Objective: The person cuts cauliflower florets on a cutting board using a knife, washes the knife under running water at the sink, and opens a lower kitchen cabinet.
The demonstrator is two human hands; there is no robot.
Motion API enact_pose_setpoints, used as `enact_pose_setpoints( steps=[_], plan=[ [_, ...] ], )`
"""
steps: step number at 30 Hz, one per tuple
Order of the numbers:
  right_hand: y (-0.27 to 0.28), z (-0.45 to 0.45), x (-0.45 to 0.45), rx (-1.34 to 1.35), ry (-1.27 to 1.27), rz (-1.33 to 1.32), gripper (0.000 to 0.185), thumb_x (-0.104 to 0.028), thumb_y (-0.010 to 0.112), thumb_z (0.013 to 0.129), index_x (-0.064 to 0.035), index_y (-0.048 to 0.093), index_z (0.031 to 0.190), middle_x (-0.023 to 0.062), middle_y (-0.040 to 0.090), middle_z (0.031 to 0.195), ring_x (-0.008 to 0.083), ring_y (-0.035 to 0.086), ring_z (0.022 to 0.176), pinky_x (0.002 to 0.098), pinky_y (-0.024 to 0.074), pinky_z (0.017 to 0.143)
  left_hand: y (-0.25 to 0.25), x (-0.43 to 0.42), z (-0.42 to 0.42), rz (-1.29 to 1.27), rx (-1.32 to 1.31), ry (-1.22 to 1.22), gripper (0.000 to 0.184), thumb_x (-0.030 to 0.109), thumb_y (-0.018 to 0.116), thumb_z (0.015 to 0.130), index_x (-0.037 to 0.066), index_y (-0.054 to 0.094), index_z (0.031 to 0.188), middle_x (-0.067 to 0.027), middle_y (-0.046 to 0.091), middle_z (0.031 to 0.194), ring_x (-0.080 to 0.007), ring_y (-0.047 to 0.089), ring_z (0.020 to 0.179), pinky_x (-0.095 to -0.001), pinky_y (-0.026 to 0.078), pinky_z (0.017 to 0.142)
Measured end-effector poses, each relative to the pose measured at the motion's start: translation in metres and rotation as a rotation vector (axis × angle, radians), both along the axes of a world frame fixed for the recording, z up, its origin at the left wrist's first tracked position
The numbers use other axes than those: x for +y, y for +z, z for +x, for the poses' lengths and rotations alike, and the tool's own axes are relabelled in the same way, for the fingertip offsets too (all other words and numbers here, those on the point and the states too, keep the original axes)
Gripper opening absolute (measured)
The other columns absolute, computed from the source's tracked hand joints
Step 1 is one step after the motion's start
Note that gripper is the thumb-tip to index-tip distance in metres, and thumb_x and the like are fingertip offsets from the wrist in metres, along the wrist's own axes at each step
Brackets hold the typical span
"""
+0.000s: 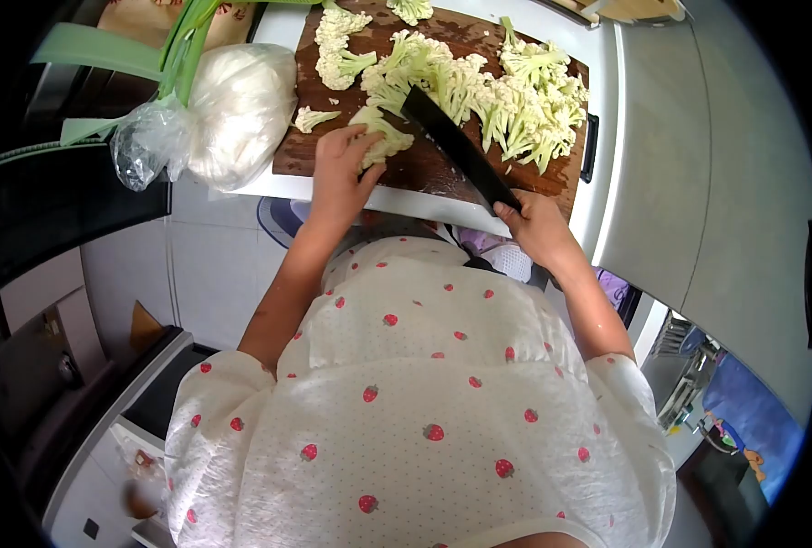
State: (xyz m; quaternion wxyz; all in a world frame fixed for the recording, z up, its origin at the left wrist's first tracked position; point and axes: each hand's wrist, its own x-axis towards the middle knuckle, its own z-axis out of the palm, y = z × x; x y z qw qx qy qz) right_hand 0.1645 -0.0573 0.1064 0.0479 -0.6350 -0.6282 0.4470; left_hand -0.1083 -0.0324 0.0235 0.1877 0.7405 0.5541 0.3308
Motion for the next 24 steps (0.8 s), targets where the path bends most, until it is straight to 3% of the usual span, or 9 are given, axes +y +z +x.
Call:
enact_pose_setpoints(
  steps=[2, 11, 24],
  plan=[
    [0.013, -0.005, 0.003, -0.076, -0.039, -0.032, 0.025, -0.022, 0.056, 0.091, 0.0029, 0.061, 0.094, 0.0231, 0.056, 0.065, 0.0373, 0.058, 0.062, 0.0425, 0.0432, 0.06, -0.003, 0.002, 0.007, 0.024, -0.031, -0.026, 0.044, 0.005, 0.074, 0.067, 0.01, 0.063, 0.11, -0.0108, 0.056, 0.113, -0.0336, 0.048, 0.107, -0.0403, 0.041, 0.092],
    [0.042, -0.014, 0.0, -0.128, 0.08, 0.08, 0.023, -0.021, 0.056, 0.09, 0.0004, 0.062, 0.098, 0.0249, 0.058, 0.069, 0.0411, 0.059, 0.068, 0.0461, 0.045, 0.064, -0.009, 0.001, 0.028, 0.062, -0.113, 0.069, 0.039, 0.009, 0.075, 0.068, 0.001, 0.059, 0.102, -0.0131, 0.056, 0.106, -0.0333, 0.05, 0.101, -0.04, 0.043, 0.088],
    [0.043, -0.032, 0.018, -0.365, 0.298, 0.201, 0.016, -0.012, 0.052, 0.086, 0.0015, 0.06, 0.088, 0.0246, 0.061, 0.073, 0.0405, 0.061, 0.076, 0.0491, 0.0477, 0.069, -0.012, -0.004, 0.023, 0.101, -0.158, 0.011, 0.034, 0.008, 0.075, 0.067, 0.002, 0.061, 0.097, -0.0142, 0.055, 0.099, -0.0338, 0.052, 0.097, -0.0401, 0.045, 0.084]
  ],
)
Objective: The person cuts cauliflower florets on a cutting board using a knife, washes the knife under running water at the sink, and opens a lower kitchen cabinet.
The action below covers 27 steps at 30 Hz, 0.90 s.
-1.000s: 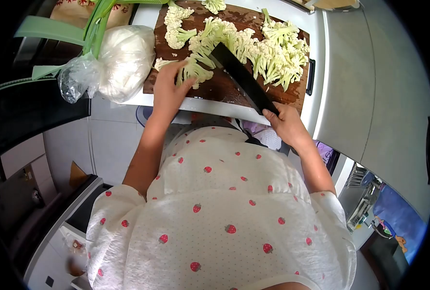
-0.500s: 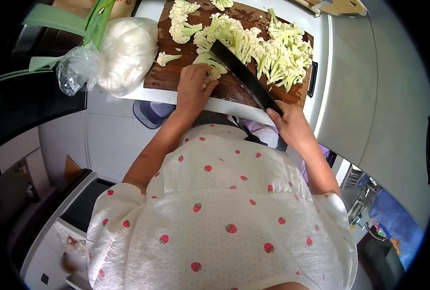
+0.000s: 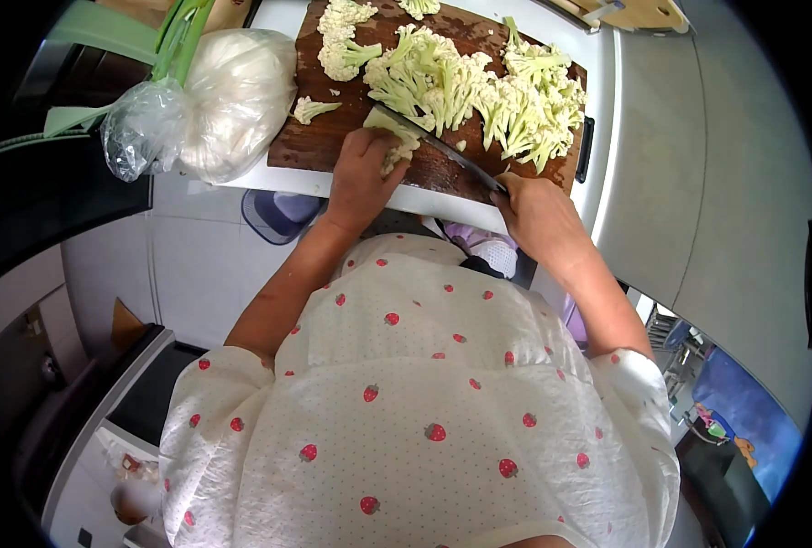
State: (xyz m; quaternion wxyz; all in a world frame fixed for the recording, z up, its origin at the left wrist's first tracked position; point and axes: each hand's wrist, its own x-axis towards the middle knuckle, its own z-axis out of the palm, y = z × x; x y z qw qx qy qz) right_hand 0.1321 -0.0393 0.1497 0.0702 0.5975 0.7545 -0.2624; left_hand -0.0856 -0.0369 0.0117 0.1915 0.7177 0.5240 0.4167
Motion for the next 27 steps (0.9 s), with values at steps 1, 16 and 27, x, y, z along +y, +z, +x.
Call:
enact_pose_setpoints(
  steps=[1, 16, 27],
  plan=[
    [-0.001, 0.0, 0.003, -0.018, 0.015, -0.009, 0.018, -0.014, 0.053, 0.087, 0.0011, 0.061, 0.093, 0.0248, 0.061, 0.075, 0.0413, 0.06, 0.076, 0.0481, 0.0473, 0.07, -0.001, 0.0, 0.0, 0.015, 0.009, -0.006, 0.033, 0.007, 0.074, 0.068, 0.003, 0.061, 0.097, -0.0141, 0.055, 0.099, -0.0338, 0.052, 0.097, -0.0402, 0.045, 0.084],
    [-0.036, -0.011, 0.01, 0.152, -0.162, -0.086, 0.023, -0.02, 0.056, 0.089, 0.0011, 0.064, 0.094, 0.0255, 0.061, 0.076, 0.0416, 0.06, 0.076, 0.0472, 0.0478, 0.069, -0.001, 0.002, -0.001, 0.085, -0.006, -0.005, 0.031, 0.007, 0.074, 0.068, 0.004, 0.063, 0.096, -0.0113, 0.057, 0.103, -0.0322, 0.053, 0.098, -0.0407, 0.045, 0.086],
    [-0.011, 0.002, 0.009, -0.002, -0.05, -0.116, 0.02, -0.013, 0.057, 0.087, 0.006, 0.062, 0.091, 0.0282, 0.06, 0.078, 0.0429, 0.059, 0.078, 0.0458, 0.0456, 0.071, -0.008, -0.004, -0.012, 0.088, -0.003, -0.019, 0.035, 0.011, 0.078, 0.065, 0.007, 0.065, 0.097, -0.009, 0.059, 0.101, -0.0295, 0.053, 0.096, -0.038, 0.044, 0.084]
  ],
)
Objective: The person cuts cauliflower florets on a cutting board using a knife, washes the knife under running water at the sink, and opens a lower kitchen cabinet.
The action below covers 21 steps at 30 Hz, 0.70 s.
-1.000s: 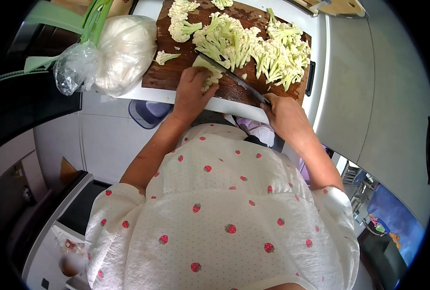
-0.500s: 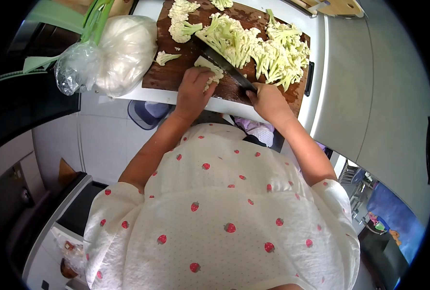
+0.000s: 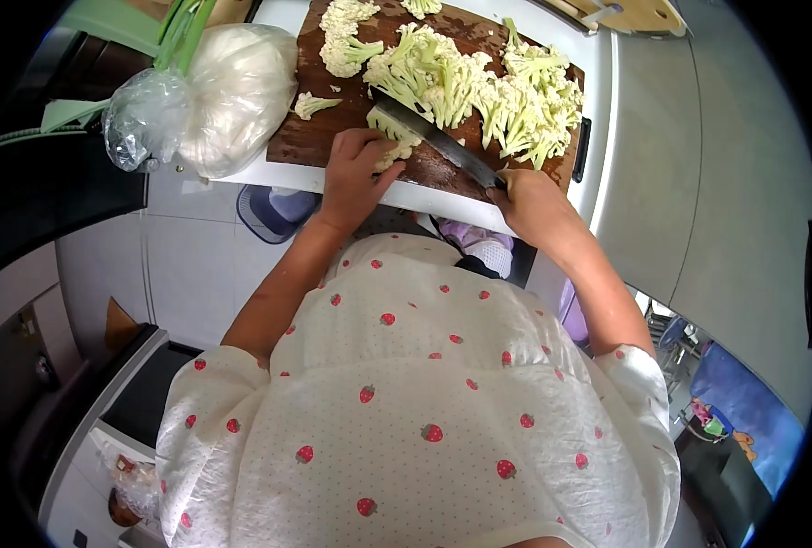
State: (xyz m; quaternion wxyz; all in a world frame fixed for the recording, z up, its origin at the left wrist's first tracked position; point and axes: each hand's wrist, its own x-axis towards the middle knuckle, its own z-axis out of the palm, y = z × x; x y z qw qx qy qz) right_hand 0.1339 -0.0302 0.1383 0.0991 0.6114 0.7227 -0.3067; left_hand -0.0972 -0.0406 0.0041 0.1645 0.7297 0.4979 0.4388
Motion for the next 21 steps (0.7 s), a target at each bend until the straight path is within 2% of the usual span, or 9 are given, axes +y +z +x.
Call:
enact_pose_setpoints(
  steps=[3, 6, 9, 11, 12, 15, 17, 21],
  plan=[
    [-0.006, -0.003, 0.01, 0.012, 0.063, -0.023, 0.021, -0.013, 0.056, 0.086, 0.0064, 0.062, 0.091, 0.0281, 0.061, 0.081, 0.0427, 0.06, 0.08, 0.0473, 0.0457, 0.073, 0.0, 0.001, 0.0, -0.007, -0.001, -0.017, 0.032, 0.011, 0.078, 0.066, 0.007, 0.065, 0.095, -0.0081, 0.059, 0.1, -0.0292, 0.053, 0.096, -0.0382, 0.044, 0.084],
    [-0.048, -0.015, 0.016, -0.067, 0.082, -0.004, 0.022, -0.016, 0.054, 0.087, 0.0039, 0.063, 0.093, 0.0267, 0.063, 0.083, 0.0417, 0.06, 0.082, 0.0465, 0.0476, 0.075, -0.001, 0.0, 0.003, -0.009, 0.003, -0.011, 0.031, 0.012, 0.078, 0.066, 0.007, 0.066, 0.094, -0.008, 0.059, 0.099, -0.0289, 0.053, 0.097, -0.0384, 0.044, 0.084],
    [-0.045, -0.032, 0.007, -0.051, -0.007, 0.045, 0.022, -0.016, 0.055, 0.088, 0.0024, 0.064, 0.094, 0.026, 0.062, 0.08, 0.0411, 0.061, 0.08, 0.0462, 0.0475, 0.073, -0.002, -0.001, 0.001, 0.007, 0.021, -0.031, 0.038, 0.012, 0.079, 0.064, 0.007, 0.064, 0.098, -0.0091, 0.057, 0.1, -0.0308, 0.051, 0.096, -0.0395, 0.045, 0.083],
    [-0.045, -0.022, 0.01, 0.116, -0.082, 0.061, 0.021, -0.017, 0.056, 0.089, 0.0022, 0.063, 0.095, 0.0248, 0.061, 0.074, 0.0407, 0.06, 0.074, 0.0452, 0.0465, 0.069, 0.0, 0.0, 0.003, -0.01, -0.007, -0.037, 0.042, 0.014, 0.08, 0.064, 0.007, 0.063, 0.102, -0.0097, 0.056, 0.102, -0.0311, 0.051, 0.098, -0.0394, 0.045, 0.085],
    [-0.04, -0.019, 0.008, 0.114, -0.084, 0.065, 0.021, -0.017, 0.056, 0.089, 0.0022, 0.063, 0.095, 0.0248, 0.061, 0.074, 0.0407, 0.06, 0.074, 0.0452, 0.0465, 0.069, 0.003, 0.0, 0.004, -0.006, -0.008, -0.039, 0.042, 0.014, 0.08, 0.064, 0.007, 0.063, 0.102, -0.0097, 0.056, 0.102, -0.0311, 0.051, 0.098, -0.0394, 0.045, 0.085],
    [-0.014, -0.017, -0.003, 0.177, -0.13, 0.016, 0.025, -0.02, 0.056, 0.089, 0.0039, 0.062, 0.088, 0.0278, 0.06, 0.075, 0.0444, 0.058, 0.076, 0.0488, 0.0456, 0.07, 0.007, -0.005, -0.006, -0.089, -0.047, -0.04, 0.044, 0.014, 0.08, 0.065, 0.006, 0.062, 0.104, -0.0104, 0.056, 0.106, -0.0314, 0.052, 0.1, -0.0392, 0.044, 0.087],
    [0.0, -0.012, -0.011, 0.17, -0.131, 0.007, 0.025, -0.02, 0.056, 0.089, 0.004, 0.062, 0.088, 0.0282, 0.059, 0.076, 0.0448, 0.058, 0.076, 0.0488, 0.0457, 0.07, 0.006, -0.007, -0.011, -0.116, -0.016, -0.028, 0.043, 0.015, 0.079, 0.067, 0.006, 0.062, 0.105, -0.0112, 0.056, 0.112, -0.0293, 0.054, 0.103, -0.0372, 0.045, 0.088],
    [0.011, -0.005, -0.011, 0.105, -0.085, -0.046, 0.025, -0.02, 0.056, 0.089, 0.0041, 0.062, 0.089, 0.0288, 0.06, 0.077, 0.0451, 0.058, 0.078, 0.0487, 0.0461, 0.072, 0.002, -0.008, -0.011, -0.123, -0.064, -0.053, 0.039, 0.013, 0.079, 0.068, 0.005, 0.062, 0.102, -0.0114, 0.056, 0.111, -0.029, 0.056, 0.101, -0.0363, 0.047, 0.085]
  ],
)
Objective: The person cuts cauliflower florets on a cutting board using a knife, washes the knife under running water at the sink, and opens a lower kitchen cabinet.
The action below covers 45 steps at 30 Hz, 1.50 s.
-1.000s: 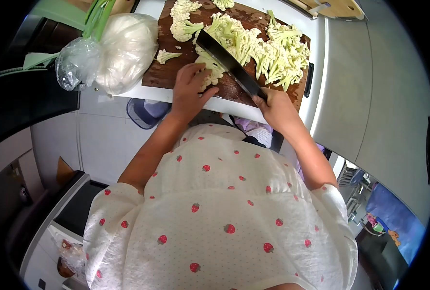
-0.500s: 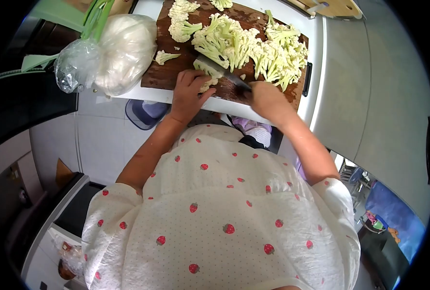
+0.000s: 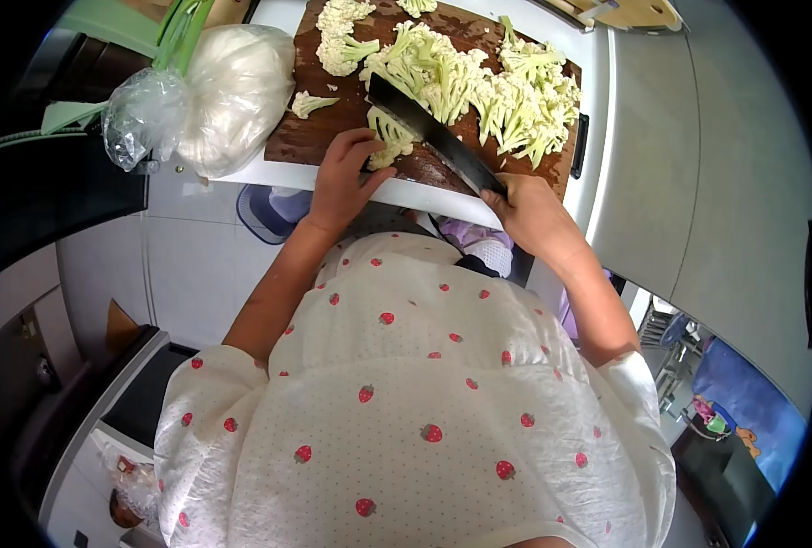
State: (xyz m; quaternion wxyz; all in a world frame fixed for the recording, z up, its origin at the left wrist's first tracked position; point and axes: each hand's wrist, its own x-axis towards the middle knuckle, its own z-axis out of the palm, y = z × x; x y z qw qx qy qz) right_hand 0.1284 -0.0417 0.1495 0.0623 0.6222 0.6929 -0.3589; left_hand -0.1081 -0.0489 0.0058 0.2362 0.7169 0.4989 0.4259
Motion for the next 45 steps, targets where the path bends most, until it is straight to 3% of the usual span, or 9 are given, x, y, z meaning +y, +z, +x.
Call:
enact_pose_setpoints(
  steps=[4, 13, 17, 21, 23, 29, 37, 40, 45],
  plan=[
    [-0.007, 0.0, 0.002, -0.033, 0.015, 0.01, 0.023, -0.017, 0.057, 0.089, 0.0063, 0.061, 0.091, 0.0279, 0.058, 0.073, 0.0435, 0.057, 0.072, 0.0456, 0.0439, 0.068, -0.001, 0.001, 0.004, -0.01, -0.027, 0.004, 0.034, 0.012, 0.079, 0.069, 0.005, 0.063, 0.098, -0.0118, 0.056, 0.108, -0.0292, 0.058, 0.097, -0.0355, 0.048, 0.082],
    [-0.045, -0.025, 0.02, -0.112, 0.067, -0.042, 0.024, -0.017, 0.055, 0.085, 0.0054, 0.063, 0.086, 0.0273, 0.063, 0.083, 0.0423, 0.061, 0.084, 0.0475, 0.0487, 0.075, -0.003, 0.001, -0.002, -0.024, 0.021, -0.03, 0.033, 0.012, 0.078, 0.069, 0.005, 0.063, 0.097, -0.0116, 0.057, 0.106, -0.0293, 0.057, 0.098, -0.0358, 0.048, 0.082],
    [-0.057, -0.024, 0.015, 0.001, 0.015, 0.096, 0.024, -0.019, 0.056, 0.087, 0.0033, 0.064, 0.087, 0.0268, 0.062, 0.08, 0.0434, 0.061, 0.078, 0.048, 0.0484, 0.072, 0.001, -0.001, -0.006, -0.008, 0.091, -0.033, 0.034, 0.009, 0.077, 0.069, 0.004, 0.063, 0.099, -0.0119, 0.057, 0.105, -0.0301, 0.056, 0.099, -0.0366, 0.047, 0.085],
    [-0.041, -0.016, 0.009, 0.124, -0.065, 0.088, 0.023, -0.019, 0.056, 0.088, 0.0037, 0.062, 0.089, 0.028, 0.059, 0.072, 0.0453, 0.058, 0.074, 0.0492, 0.045, 0.068, -0.004, 0.006, 0.002, 0.079, 0.046, 0.038, 0.036, 0.008, 0.077, 0.066, 0.003, 0.061, 0.098, -0.0129, 0.057, 0.102, -0.0318, 0.054, 0.096, -0.0391, 0.046, 0.082],
    [-0.02, -0.014, -0.001, 0.143, -0.102, 0.061, 0.024, -0.019, 0.056, 0.089, 0.004, 0.062, 0.091, 0.028, 0.059, 0.073, 0.0453, 0.057, 0.074, 0.0489, 0.045, 0.069, -0.001, 0.012, 0.008, 0.046, 0.089, 0.205, 0.035, 0.008, 0.077, 0.066, 0.003, 0.06, 0.096, -0.0124, 0.057, 0.098, -0.0315, 0.054, 0.092, -0.0391, 0.045, 0.079],
    [-0.019, 0.0, -0.015, 0.082, -0.021, -0.022, 0.024, -0.019, 0.055, 0.089, 0.0041, 0.062, 0.092, 0.0285, 0.058, 0.073, 0.0453, 0.057, 0.076, 0.0473, 0.045, 0.07, -0.001, 0.001, 0.001, 0.093, 0.12, 0.146, 0.032, 0.009, 0.077, 0.066, 0.005, 0.06, 0.093, -0.0114, 0.057, 0.094, -0.0309, 0.054, 0.088, -0.0381, 0.045, 0.076],
    [-0.017, 0.005, -0.016, 0.128, -0.12, 0.055, 0.024, -0.02, 0.056, 0.09, 0.0034, 0.062, 0.094, 0.0267, 0.059, 0.072, 0.0445, 0.058, 0.075, 0.0449, 0.0456, 0.07, -0.004, -0.004, 0.002, 0.084, 0.091, 0.173, 0.023, 0.011, 0.075, 0.069, 0.006, 0.063, 0.087, -0.009, 0.062, 0.088, -0.0286, 0.058, 0.084, -0.0381, 0.046, 0.075],
    [-0.006, -0.005, -0.019, 0.14, -0.159, -0.091, 0.026, -0.02, 0.056, 0.09, 0.004, 0.061, 0.098, 0.0272, 0.06, 0.075, 0.0449, 0.058, 0.077, 0.0447, 0.0458, 0.071, -0.005, -0.001, 0.008, 0.11, 0.075, 0.189, 0.02, 0.011, 0.075, 0.069, 0.006, 0.064, 0.085, -0.0078, 0.062, 0.084, -0.0277, 0.058, 0.082, -0.038, 0.046, 0.073],
    [-0.009, -0.004, -0.028, 0.116, -0.103, -0.085, 0.024, -0.018, 0.056, 0.089, 0.0036, 0.061, 0.099, 0.0287, 0.06, 0.078, 0.0457, 0.058, 0.08, 0.0453, 0.0456, 0.073, -0.004, 0.0, 0.012, 0.055, 0.116, 0.203, 0.018, 0.011, 0.075, 0.07, 0.006, 0.063, 0.082, -0.0083, 0.061, 0.081, -0.0281, 0.057, 0.079, -0.0375, 0.045, 0.07]
  ],
)
